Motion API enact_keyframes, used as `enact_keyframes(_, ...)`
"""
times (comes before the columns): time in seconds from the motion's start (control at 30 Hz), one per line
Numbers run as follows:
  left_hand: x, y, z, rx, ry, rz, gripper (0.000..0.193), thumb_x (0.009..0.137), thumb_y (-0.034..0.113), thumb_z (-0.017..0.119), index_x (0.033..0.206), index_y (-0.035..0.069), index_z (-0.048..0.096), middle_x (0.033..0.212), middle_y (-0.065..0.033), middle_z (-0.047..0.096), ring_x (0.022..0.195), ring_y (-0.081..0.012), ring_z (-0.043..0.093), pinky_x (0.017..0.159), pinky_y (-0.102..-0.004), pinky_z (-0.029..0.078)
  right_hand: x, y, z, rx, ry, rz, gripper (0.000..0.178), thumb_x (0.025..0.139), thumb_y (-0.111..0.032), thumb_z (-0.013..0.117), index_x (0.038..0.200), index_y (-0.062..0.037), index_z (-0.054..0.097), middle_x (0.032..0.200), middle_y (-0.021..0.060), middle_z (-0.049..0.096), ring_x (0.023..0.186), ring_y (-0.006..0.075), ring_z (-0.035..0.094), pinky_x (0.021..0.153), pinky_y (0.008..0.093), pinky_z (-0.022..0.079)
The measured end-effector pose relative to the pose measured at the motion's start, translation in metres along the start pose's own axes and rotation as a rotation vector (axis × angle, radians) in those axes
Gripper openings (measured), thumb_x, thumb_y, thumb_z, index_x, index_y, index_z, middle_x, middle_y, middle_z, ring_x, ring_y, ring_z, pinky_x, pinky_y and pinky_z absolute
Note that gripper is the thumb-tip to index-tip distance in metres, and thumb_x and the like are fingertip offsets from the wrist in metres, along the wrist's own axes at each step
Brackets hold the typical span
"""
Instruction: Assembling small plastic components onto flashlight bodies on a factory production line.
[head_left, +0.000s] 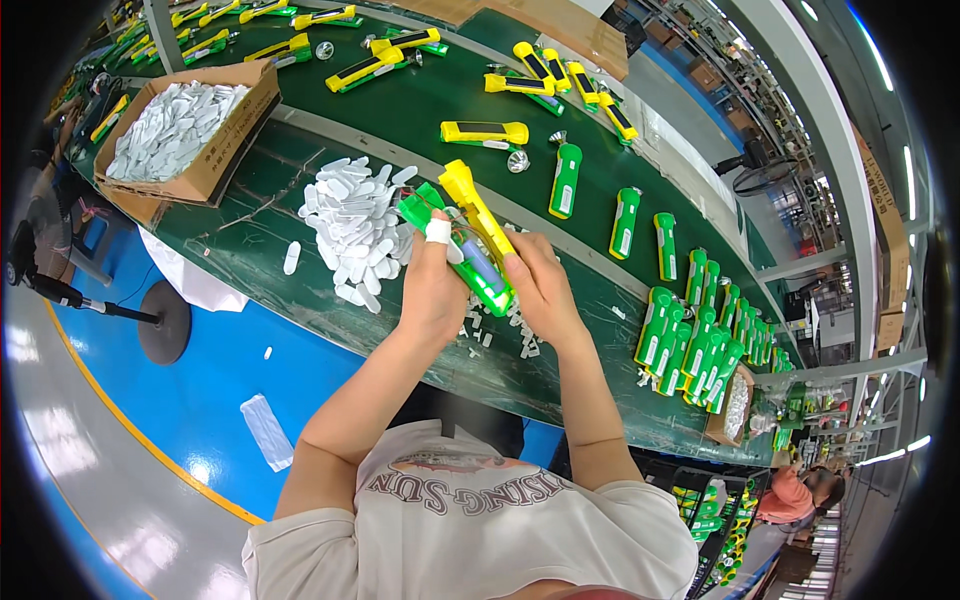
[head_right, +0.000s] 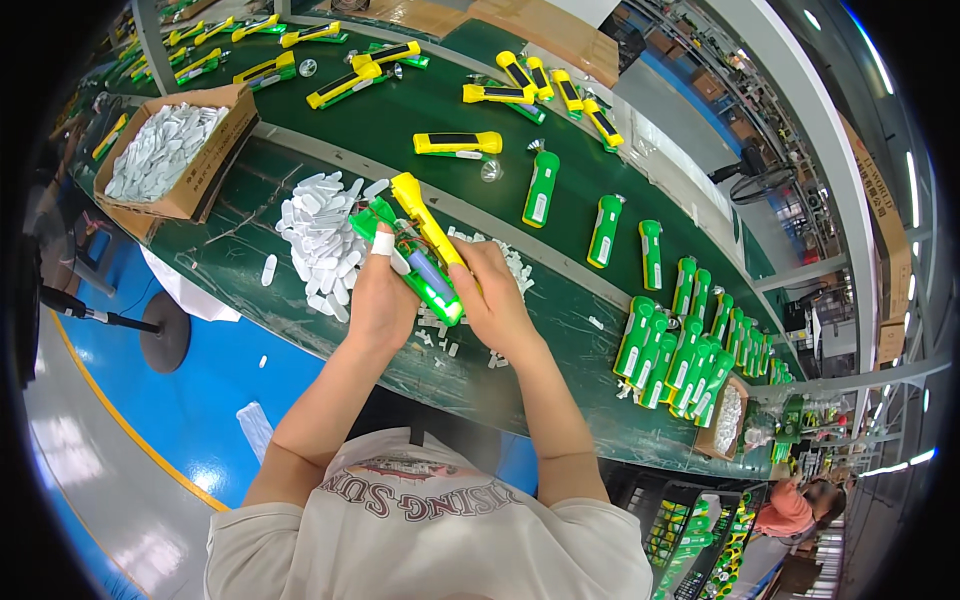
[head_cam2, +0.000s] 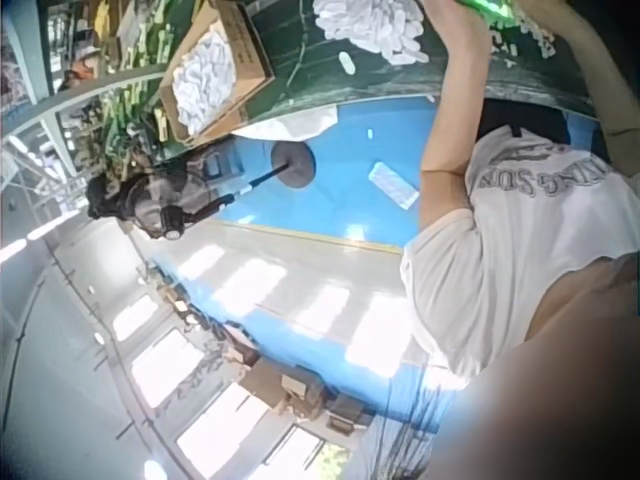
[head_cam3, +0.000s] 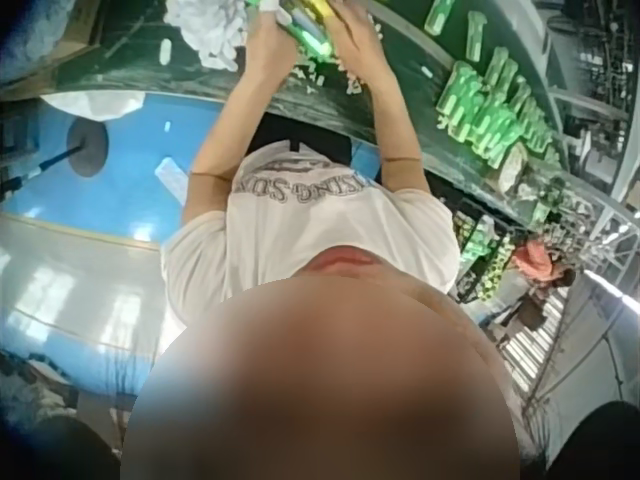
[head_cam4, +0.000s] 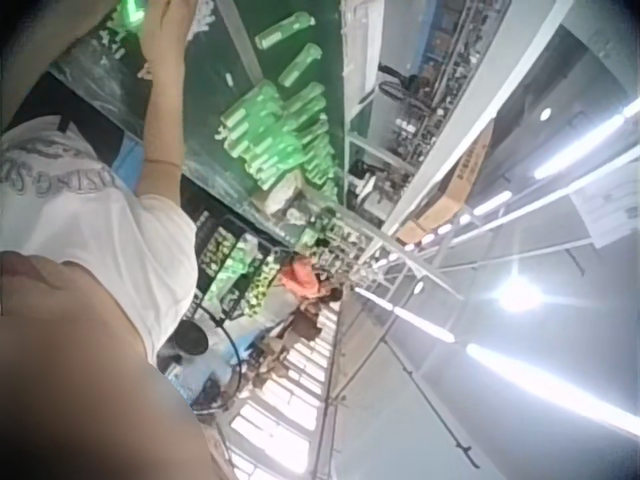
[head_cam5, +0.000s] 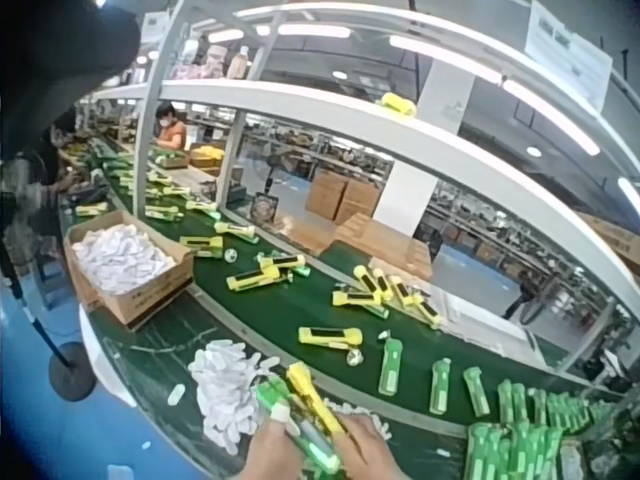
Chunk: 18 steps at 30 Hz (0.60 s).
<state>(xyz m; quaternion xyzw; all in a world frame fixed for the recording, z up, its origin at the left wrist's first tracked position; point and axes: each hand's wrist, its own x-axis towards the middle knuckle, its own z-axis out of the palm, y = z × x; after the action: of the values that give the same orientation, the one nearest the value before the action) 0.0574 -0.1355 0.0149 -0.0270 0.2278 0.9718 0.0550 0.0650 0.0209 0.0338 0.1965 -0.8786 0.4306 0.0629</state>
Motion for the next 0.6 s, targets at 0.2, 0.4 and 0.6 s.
enact_keyframes(0.2, 0.004, 0.002, -0.003, -0.011, 0.068, -0.017, 0.04, 0.105, 0.038, 0.046, 0.128, 0.005, 0.046, 0.117, -0.0074, 0.056, 0.11, -0.0184, 0.056, 0.096, -0.0377, 0.046, 0.002, 0.003, -0.001, 0.125, 0.011, -0.054, 0.036, 0.102, -0.022, 0.048, 0.126, 0.0041, 0.057, 0.107, 0.0138, 0.056, 0.101, 0.0242, 0.055, 0.09, 0.0323, 0.043)
enact_keyframes(0.4, 0.007, 0.004, -0.006, -0.017, 0.134, -0.079, 0.033, 0.103, 0.031, 0.049, 0.12, 0.003, 0.052, 0.107, -0.0064, 0.059, 0.098, -0.0175, 0.058, 0.089, -0.0354, 0.048, 0.001, 0.01, -0.004, 0.22, -0.048, 0.054, 0.038, 0.104, -0.026, 0.046, 0.125, 0.0042, 0.058, 0.108, 0.0123, 0.058, 0.103, 0.0216, 0.056, 0.091, 0.031, 0.042)
enact_keyframes(0.6, 0.017, -0.012, -0.025, 0.176, 0.179, 0.034, 0.027, 0.097, 0.017, 0.052, 0.12, 0.004, 0.054, 0.11, -0.0069, 0.06, 0.102, -0.0186, 0.058, 0.092, -0.0356, 0.046, -0.005, -0.004, 0.023, -0.042, 0.09, -0.123, 0.035, 0.1, -0.016, 0.049, 0.131, 0.0, 0.053, 0.103, 0.016, 0.057, 0.093, 0.0277, 0.057, 0.084, 0.0342, 0.046)
